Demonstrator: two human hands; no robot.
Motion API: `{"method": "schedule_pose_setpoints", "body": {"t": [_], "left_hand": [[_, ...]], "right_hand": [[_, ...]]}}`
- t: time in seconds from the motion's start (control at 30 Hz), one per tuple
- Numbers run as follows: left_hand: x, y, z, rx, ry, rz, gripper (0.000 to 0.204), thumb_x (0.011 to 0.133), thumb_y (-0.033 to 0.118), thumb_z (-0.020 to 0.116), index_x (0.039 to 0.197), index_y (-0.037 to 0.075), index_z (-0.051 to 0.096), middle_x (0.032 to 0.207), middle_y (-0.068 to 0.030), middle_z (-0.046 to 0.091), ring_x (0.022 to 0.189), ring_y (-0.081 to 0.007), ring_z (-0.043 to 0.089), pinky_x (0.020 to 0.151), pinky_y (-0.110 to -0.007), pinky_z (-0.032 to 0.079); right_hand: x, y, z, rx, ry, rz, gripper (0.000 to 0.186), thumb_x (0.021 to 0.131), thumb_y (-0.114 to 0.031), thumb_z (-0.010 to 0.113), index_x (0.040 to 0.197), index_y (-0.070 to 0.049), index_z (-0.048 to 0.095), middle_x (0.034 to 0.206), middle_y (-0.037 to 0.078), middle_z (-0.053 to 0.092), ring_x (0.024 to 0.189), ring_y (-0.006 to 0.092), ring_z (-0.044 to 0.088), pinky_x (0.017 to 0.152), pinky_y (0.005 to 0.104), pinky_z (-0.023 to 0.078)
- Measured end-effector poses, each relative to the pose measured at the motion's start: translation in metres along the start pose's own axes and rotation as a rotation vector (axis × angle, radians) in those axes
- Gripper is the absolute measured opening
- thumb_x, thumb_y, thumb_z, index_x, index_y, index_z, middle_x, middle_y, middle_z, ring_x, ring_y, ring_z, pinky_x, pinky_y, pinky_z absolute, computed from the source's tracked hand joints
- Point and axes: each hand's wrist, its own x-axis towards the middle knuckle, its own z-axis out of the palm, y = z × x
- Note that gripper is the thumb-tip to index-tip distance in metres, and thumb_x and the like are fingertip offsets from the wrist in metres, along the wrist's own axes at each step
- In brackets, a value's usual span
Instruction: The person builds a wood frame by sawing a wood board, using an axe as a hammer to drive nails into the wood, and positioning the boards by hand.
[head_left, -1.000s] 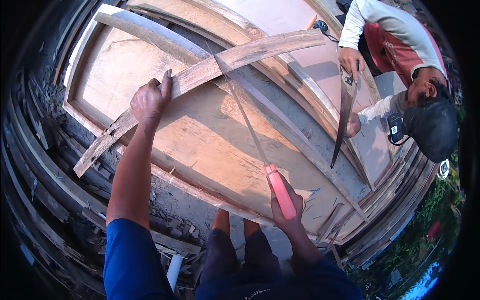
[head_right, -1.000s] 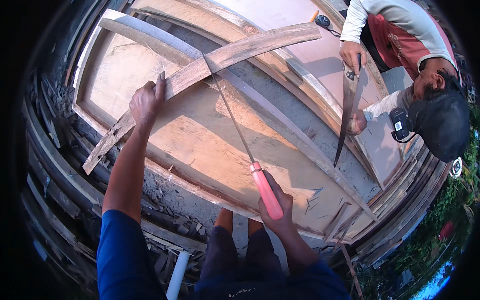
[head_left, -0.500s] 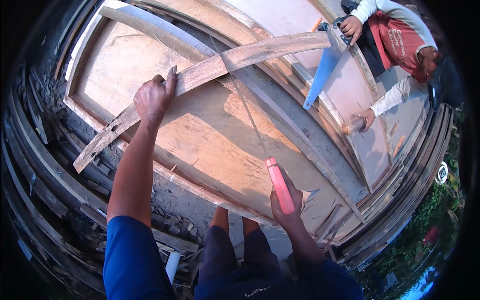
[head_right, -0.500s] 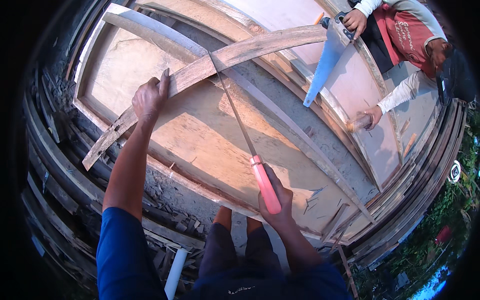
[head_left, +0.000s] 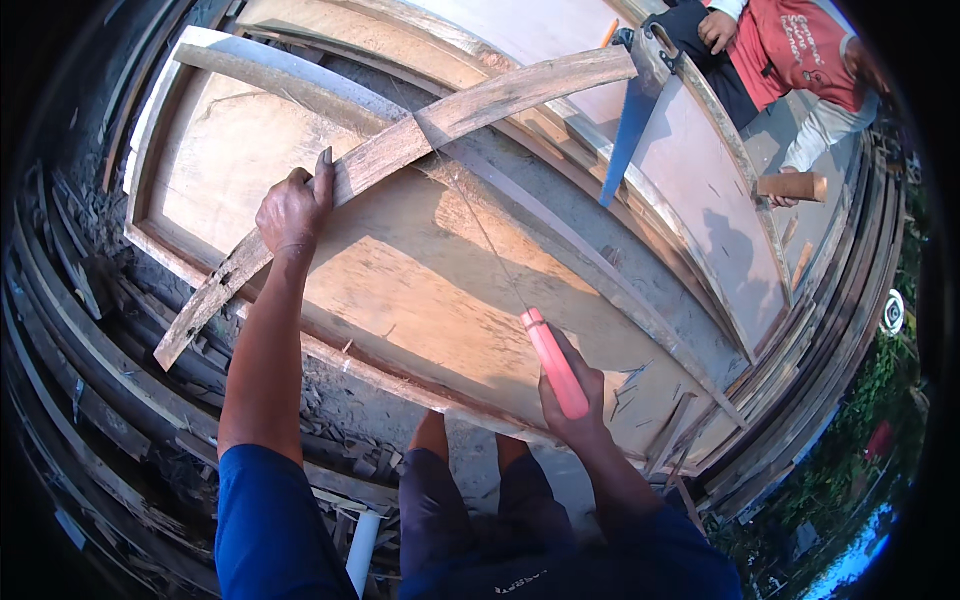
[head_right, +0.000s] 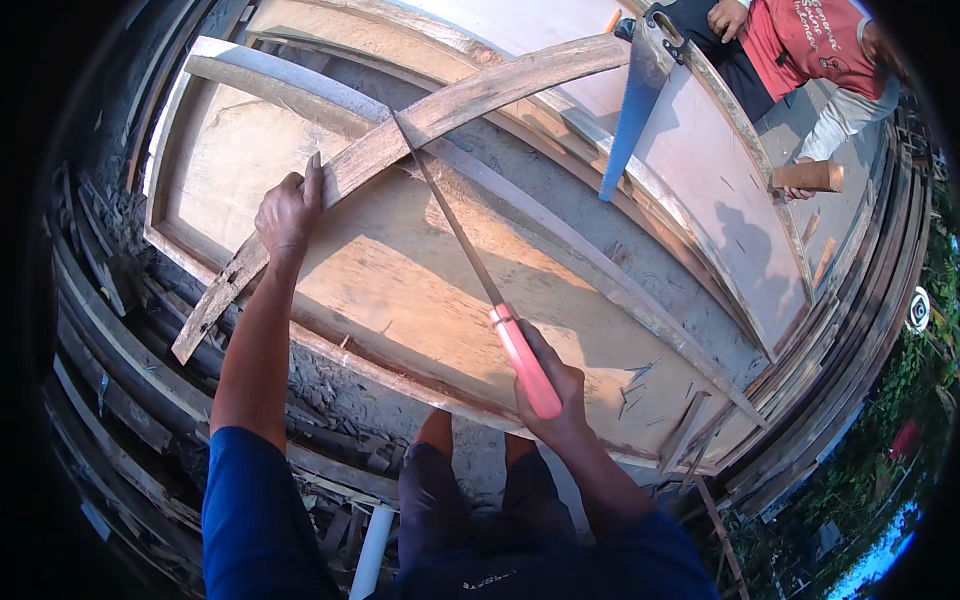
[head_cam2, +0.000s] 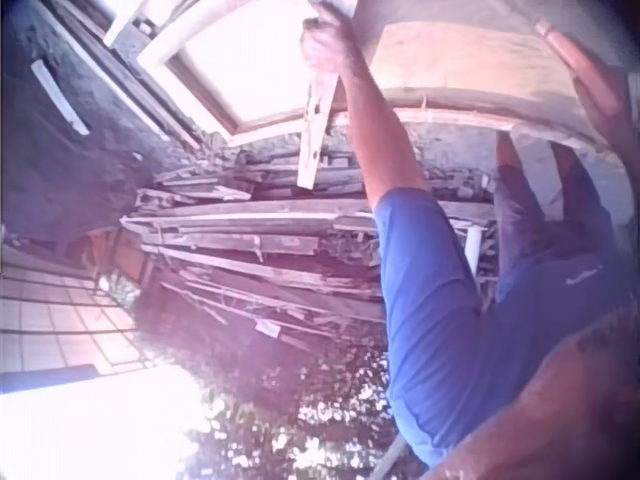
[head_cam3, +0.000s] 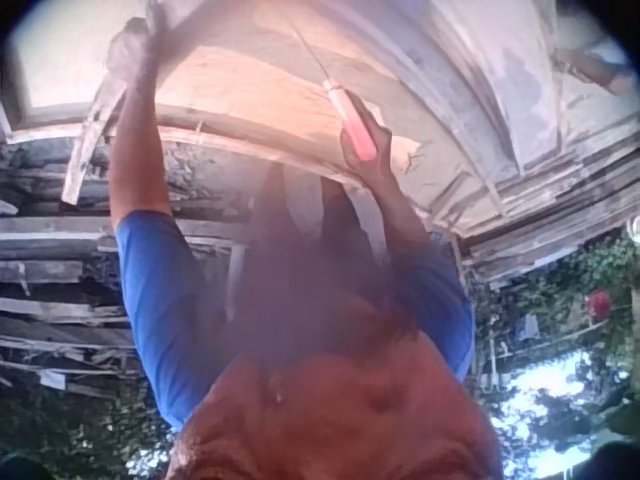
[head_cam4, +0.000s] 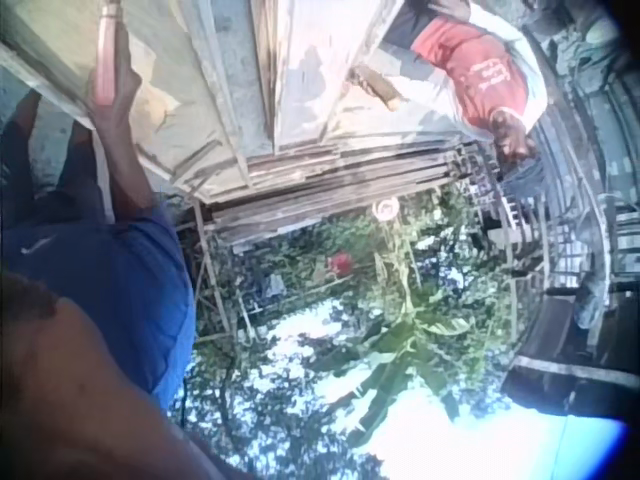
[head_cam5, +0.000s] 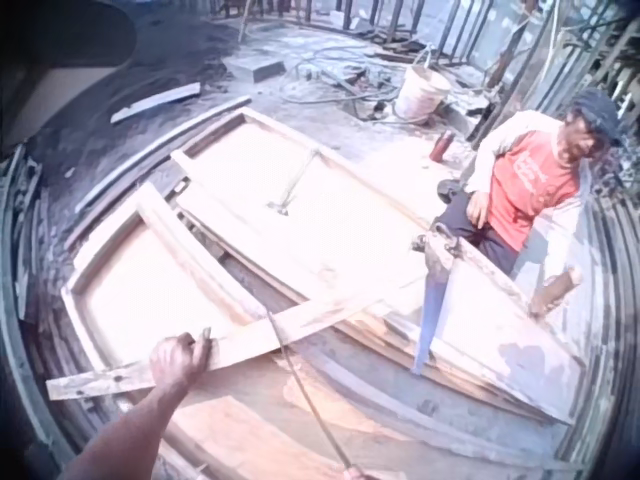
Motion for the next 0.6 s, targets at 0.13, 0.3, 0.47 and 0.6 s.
{"method": "schedule_pose_setpoints", "body": {"t": [0.13, 0.3, 0.47, 0.6], "left_hand": [[-0.01, 0.0, 0.009, 0.012, -0.011, 0.021, 0.07, 0.099, 0.069, 0.042, 0.088, 0.009, 0.076, 0.085, -0.0228, 0.073, 0.088, -0.0437, 0.07, 0.079, -0.052, 0.054], [-0.002, 0.015, 0.02, -0.046, 0.049, 0.094, 0.072, 0.1, 0.069, 0.039, 0.086, 0.008, 0.075, 0.086, -0.0247, 0.072, 0.088, -0.0459, 0.069, 0.079, -0.055, 0.052], [-0.003, -0.004, 0.008, 0.015, 0.014, 0.052, 0.074, 0.099, 0.07, 0.038, 0.088, 0.007, 0.076, 0.087, -0.0241, 0.073, 0.088, -0.0443, 0.07, 0.079, -0.053, 0.054], [-0.001, 0.007, 0.001, 0.007, 0.028, 0.056, 0.075, 0.101, 0.069, 0.035, 0.085, 0.006, 0.073, 0.086, -0.0256, 0.071, 0.088, -0.0472, 0.068, 0.079, -0.056, 0.051]], "right_hand": [[0.022, 0.013, 0.016, 0.04, 0.027, 0.015, 0.061, 0.084, 0.011, 0.057, 0.144, -0.001, 0.054, 0.123, 0.02, 0.071, 0.097, 0.0294, 0.076, 0.082, 0.0343, 0.059], [0.173, 0.005, 0.068, 0.005, 0.213, -0.127, 0.051, 0.086, 0.0, 0.064, 0.136, -0.009, 0.06, 0.099, 0.025, 0.072, 0.084, 0.0445, 0.07, 0.071, 0.0429, 0.057], [0.048, 0.016, 0.036, 0.149, 0.034, 0.04, 0.064, 0.086, 0.005, 0.061, 0.149, -0.008, 0.051, 0.119, 0.023, 0.071, 0.101, 0.0364, 0.073, 0.084, 0.0381, 0.057], [-0.005, 0.017, 0.015, 0.087, 0.078, -0.01, 0.065, 0.084, 0.01, 0.059, 0.147, -0.002, 0.051, 0.128, 0.021, 0.069, 0.104, 0.0299, 0.075, 0.086, 0.0358, 0.058]]}}
